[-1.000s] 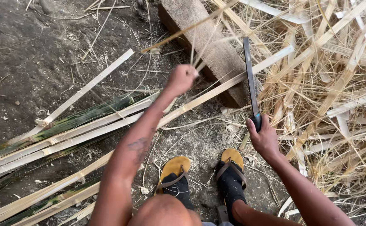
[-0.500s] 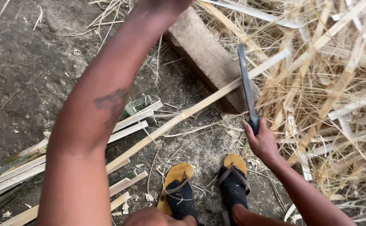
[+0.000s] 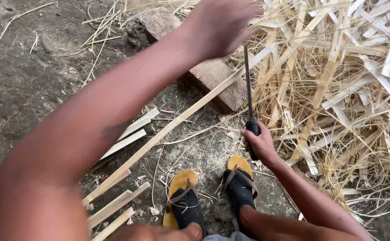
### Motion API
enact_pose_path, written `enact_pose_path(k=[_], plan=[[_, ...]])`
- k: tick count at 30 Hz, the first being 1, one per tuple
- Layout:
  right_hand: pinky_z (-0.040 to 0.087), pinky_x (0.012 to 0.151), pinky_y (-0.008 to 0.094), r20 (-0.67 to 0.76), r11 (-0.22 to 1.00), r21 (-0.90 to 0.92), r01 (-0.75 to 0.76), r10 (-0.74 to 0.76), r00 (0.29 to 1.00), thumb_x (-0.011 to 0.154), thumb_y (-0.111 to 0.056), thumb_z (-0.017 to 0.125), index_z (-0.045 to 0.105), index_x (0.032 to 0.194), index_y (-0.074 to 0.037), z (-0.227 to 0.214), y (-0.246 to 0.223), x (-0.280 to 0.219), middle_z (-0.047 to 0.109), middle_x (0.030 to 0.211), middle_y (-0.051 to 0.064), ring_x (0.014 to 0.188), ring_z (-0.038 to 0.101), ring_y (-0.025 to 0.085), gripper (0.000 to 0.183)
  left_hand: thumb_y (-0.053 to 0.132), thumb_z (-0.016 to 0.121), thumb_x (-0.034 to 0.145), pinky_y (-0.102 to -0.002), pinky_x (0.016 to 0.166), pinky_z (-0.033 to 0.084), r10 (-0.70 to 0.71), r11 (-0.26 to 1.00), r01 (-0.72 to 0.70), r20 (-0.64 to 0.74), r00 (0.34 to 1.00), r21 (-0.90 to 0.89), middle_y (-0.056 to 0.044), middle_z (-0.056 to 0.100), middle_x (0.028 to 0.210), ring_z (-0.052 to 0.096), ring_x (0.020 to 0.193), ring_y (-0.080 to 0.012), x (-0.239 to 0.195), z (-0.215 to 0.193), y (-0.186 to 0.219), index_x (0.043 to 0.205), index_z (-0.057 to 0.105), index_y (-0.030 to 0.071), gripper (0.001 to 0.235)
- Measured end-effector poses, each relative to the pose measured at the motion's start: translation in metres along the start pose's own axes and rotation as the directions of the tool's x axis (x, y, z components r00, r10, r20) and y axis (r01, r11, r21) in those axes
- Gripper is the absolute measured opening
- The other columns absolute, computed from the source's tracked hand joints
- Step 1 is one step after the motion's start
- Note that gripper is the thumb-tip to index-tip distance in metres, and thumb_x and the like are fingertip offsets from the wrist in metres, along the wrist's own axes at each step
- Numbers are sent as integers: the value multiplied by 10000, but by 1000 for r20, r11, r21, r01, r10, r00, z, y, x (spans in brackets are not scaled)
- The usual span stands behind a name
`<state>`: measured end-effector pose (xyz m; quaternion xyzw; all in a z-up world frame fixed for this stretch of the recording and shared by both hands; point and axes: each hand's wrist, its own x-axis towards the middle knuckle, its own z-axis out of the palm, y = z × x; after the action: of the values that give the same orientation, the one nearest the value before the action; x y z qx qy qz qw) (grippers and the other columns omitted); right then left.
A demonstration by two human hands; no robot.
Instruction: The person uses a machete to split long bamboo stalks into thin strips. They repeatedly strike the bamboo against a wooden block to separate the layers and then set the finished strips aside.
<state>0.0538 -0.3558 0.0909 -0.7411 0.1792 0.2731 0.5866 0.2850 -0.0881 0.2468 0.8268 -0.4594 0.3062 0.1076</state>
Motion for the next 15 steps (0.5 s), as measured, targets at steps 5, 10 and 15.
enact_pose_path(k=[5, 10, 15], plan=[[537, 496, 296, -11, 990, 125, 69, -68, 998, 855, -260, 755, 533, 1123, -21, -24, -5, -8, 600, 743, 87, 553, 596, 160, 422, 448, 757, 844, -442, 1058, 524, -275, 639, 649, 911, -308, 412, -140, 707, 1272, 679, 1149, -309, -262, -24, 97, 1264, 700, 148, 520], [582, 542, 301, -146, 957, 164, 239, -216, 965, 866, -282, 737, 521, 1145, -31, -34, 0, -25, 616, 803, 68, 608, 628, 144, 434, 380, 859, 781, -444, 966, 560, -358, 429, 770, 872, -335, 472, -110, 739, 1174, 701, 1112, -267, -334, -33, 178, 1168, 712, 129, 484], [606, 572, 310, -201, 906, 162, 392, -359, 912, 877, -275, 702, 523, 1145, -20, -11, -4, -36, 617, 804, 55, 639, 646, 148, 411, 382, 685, 951, -465, 713, 562, -719, 127, 990, 693, 47, 65, -119, 798, 996, 712, 851, -318, -258, -25, 140, 1136, 768, 200, 272]])
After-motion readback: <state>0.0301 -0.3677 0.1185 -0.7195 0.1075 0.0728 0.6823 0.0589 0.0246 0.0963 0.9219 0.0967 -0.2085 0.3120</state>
